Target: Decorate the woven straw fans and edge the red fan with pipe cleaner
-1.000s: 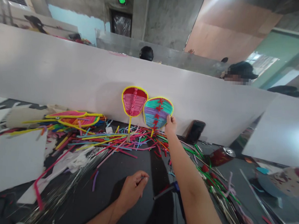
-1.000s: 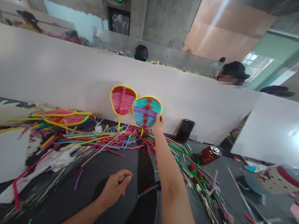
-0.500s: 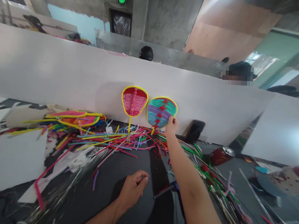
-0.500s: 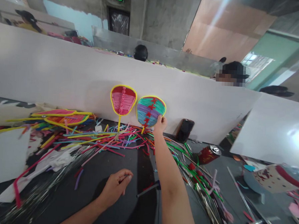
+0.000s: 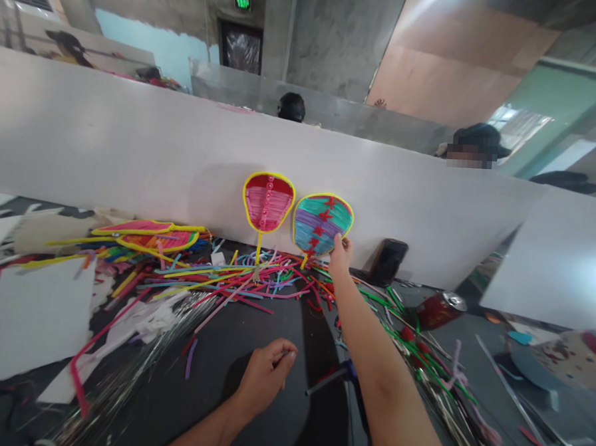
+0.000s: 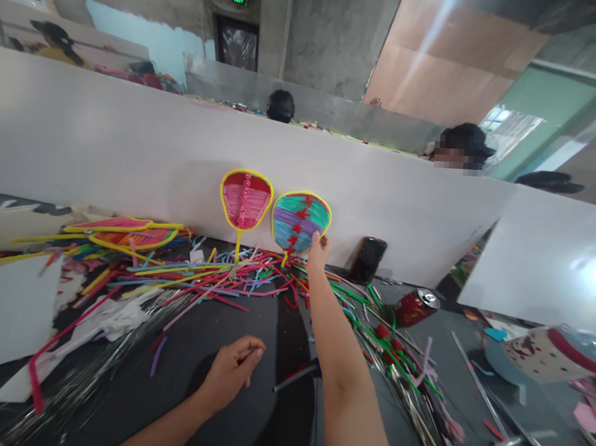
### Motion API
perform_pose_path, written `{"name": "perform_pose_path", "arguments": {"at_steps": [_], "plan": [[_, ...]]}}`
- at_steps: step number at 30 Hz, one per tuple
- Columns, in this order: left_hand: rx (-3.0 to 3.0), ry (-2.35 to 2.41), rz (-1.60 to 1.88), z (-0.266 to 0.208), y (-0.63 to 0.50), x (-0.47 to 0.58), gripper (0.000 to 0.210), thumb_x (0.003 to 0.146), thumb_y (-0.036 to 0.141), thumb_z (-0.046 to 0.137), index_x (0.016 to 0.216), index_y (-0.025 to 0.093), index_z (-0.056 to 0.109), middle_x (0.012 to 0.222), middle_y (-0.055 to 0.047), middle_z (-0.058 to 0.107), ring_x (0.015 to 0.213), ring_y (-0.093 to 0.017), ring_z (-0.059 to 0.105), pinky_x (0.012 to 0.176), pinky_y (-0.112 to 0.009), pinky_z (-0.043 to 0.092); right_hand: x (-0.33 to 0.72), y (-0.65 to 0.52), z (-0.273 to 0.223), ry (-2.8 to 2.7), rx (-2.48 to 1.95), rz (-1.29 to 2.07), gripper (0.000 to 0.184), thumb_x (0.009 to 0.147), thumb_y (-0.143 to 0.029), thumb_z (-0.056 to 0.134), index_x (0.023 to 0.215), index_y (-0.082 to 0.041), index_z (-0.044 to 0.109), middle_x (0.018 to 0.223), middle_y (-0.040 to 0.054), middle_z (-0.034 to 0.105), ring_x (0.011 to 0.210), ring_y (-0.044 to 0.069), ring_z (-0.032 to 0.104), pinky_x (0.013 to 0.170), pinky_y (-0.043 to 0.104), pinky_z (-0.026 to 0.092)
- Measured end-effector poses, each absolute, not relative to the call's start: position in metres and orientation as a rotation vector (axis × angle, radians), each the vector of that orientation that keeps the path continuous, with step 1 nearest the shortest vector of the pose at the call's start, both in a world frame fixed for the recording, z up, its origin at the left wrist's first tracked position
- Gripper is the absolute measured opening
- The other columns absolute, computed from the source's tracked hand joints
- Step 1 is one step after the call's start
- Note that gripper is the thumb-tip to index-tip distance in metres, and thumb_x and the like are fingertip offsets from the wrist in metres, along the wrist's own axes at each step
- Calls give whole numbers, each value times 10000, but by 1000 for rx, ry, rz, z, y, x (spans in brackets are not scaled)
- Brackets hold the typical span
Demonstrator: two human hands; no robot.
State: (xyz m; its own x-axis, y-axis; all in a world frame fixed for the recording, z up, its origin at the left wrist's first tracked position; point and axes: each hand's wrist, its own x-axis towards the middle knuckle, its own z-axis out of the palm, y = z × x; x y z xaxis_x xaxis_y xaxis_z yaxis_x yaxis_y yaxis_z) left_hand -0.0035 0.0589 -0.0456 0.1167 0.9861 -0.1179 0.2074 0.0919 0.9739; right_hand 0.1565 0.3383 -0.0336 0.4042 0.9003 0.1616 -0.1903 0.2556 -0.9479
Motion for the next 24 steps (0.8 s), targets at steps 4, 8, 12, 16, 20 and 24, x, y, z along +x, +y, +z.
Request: {"name": "perform_pose_path", "arguments": {"at_steps": [4, 8, 12, 16, 20, 24], "plan": [[1339, 1312, 937, -47, 59, -4, 266, 813, 404, 487, 825, 173, 618, 473, 62, 442, 397, -86, 446, 430, -188, 324, 157, 335, -33, -747, -1039, 908, 291, 825, -416, 585, 1001, -190, 534, 888, 0, 615, 739, 122, 605, 646, 269, 512], [1348, 1302, 942, -48, 58, -4, 264, 817, 406, 484, 818, 178, 617, 483, 57, 456, 405, -89, 460, 440, -191, 332, 156, 329, -30, -742, -1015, 956, 329, 703, -449, 654, 897, -222, 517, 792, -39, 608, 668, 108, 596, 603, 245, 500], [1347, 1298, 929, -48, 58, -5, 274, 818, 421, 480, 812, 182, 613, 466, 61, 441, 402, -92, 453, 439, -191, 329, 154, 326, -27, -786, -1001, 972, 303, 637, -395, 688, 816, -210, 528, 715, -55, 587, 626, 108, 571, 580, 253, 492], [1329, 1296, 927, -47, 58, -4, 275, 813, 421, 479, 816, 181, 614, 473, 62, 439, 398, -89, 442, 434, -192, 325, 157, 326, -24, -836, -993, 971, 257, 639, -373, 680, 766, -205, 532, 650, -68, 567, 604, 111, 551, 558, 256, 480], [1341, 1305, 933, -46, 58, -4, 265, 814, 402, 475, 823, 181, 621, 469, 63, 433, 398, -92, 445, 433, -193, 319, 161, 323, -22, -856, -988, 988, 273, 634, -383, 691, 774, -207, 536, 654, -63, 584, 605, 116, 565, 547, 257, 484], [1348, 1304, 930, -45, 59, -4, 257, 815, 394, 474, 820, 180, 615, 463, 62, 428, 396, -94, 446, 435, -195, 322, 160, 319, -22, -858, -985, 1003, 320, 623, -405, 710, 814, -210, 542, 666, -56, 599, 599, 115, 578, 540, 257, 497]]}}
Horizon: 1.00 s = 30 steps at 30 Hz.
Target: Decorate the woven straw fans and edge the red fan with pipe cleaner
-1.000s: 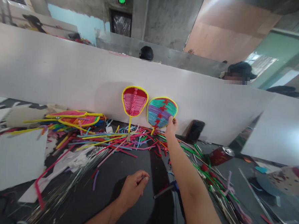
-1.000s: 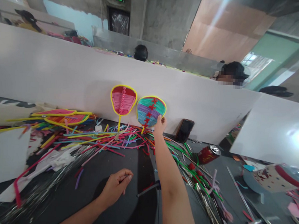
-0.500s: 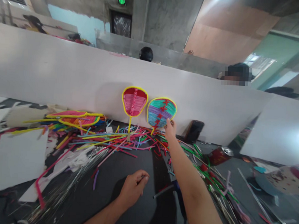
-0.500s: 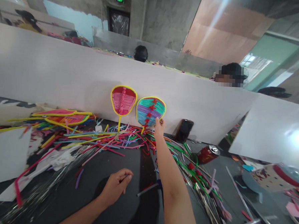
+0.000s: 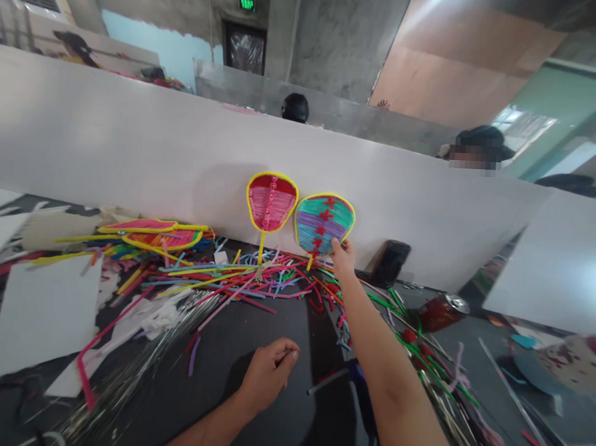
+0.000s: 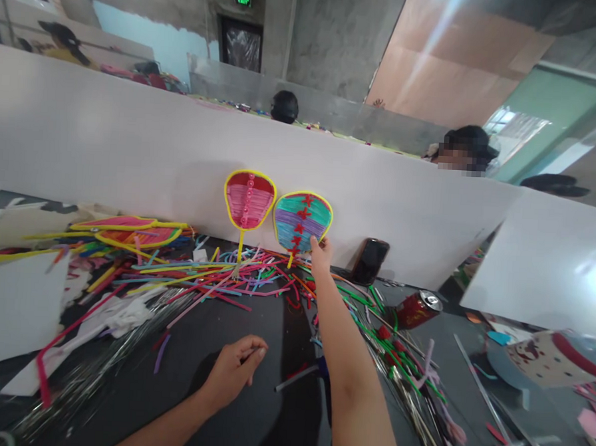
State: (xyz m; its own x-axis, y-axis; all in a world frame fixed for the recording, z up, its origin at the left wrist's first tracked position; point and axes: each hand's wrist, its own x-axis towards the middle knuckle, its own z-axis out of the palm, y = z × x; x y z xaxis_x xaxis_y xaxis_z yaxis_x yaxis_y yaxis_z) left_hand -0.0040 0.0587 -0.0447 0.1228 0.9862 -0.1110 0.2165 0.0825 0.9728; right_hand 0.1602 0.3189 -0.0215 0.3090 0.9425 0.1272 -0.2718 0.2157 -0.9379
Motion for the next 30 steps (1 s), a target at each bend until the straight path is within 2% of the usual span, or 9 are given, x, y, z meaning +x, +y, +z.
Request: {"name": "perform_pose_path", "arguments": {"at_steps": [5, 14, 20, 23, 26, 30], "plan": [[1352, 1287, 943, -45, 58, -4, 262, 828, 401, 464, 819, 179, 602, 459, 67, 412, 394, -91, 439, 435, -193, 321, 158, 315, -21, -873, -1009, 1013, 346, 609, -412, 727, 816, -210, 538, 671, -47, 603, 583, 116, 582, 521, 256, 498], [1352, 1271, 978, -51, 57, -4, 254, 834, 396, 459, 837, 181, 593, 461, 76, 419, 388, -87, 436, 435, -195, 325, 166, 299, -20, -894, -1170, 970, 431, 562, -377, 724, 901, -211, 516, 827, -6, 622, 752, 148, 610, 619, 261, 500], [1367, 1309, 1045, -51, 56, -6, 262, 829, 361, 474, 1002, 186, 564, 463, 82, 452, 431, -107, 461, 481, -217, 363, 192, 263, -2, -948, -1242, 947, 379, 581, -390, 687, 891, -232, 536, 803, -25, 565, 692, 135, 570, 562, 241, 481], [1406, 1327, 1186, -43, 52, -4, 309, 787, 313, 537, 1073, 194, 545, 704, 10, 623, 666, -142, 592, 656, -257, 457, 209, 226, 14, -1018, -1199, 990, 365, 598, -419, 694, 884, -238, 558, 803, -27, 562, 687, 130, 572, 593, 250, 496], [1430, 1344, 1366, -30, 62, -4, 403, 738, 258, 582, 1133, 207, 516, 1030, -62, 626, 971, -187, 595, 867, -331, 456, 228, 175, 26, -1077, -1159, 1038, 404, 609, -454, 721, 924, -238, 588, 907, -2, 593, 763, 146, 594, 667, 276, 516], [1524, 1410, 1532, -8, 120, -20, 478, 690, 280, 630, 1142, 195, 502, 1151, -91, 559, 1066, -221, 553, 869, -367, 471, 247, 103, 33, -1319, -1238, 1055, 436, 709, -508, 666, 1028, -221, 588, 1005, 54, 622, 842, 180, 613, 725, 307, 525]]}}
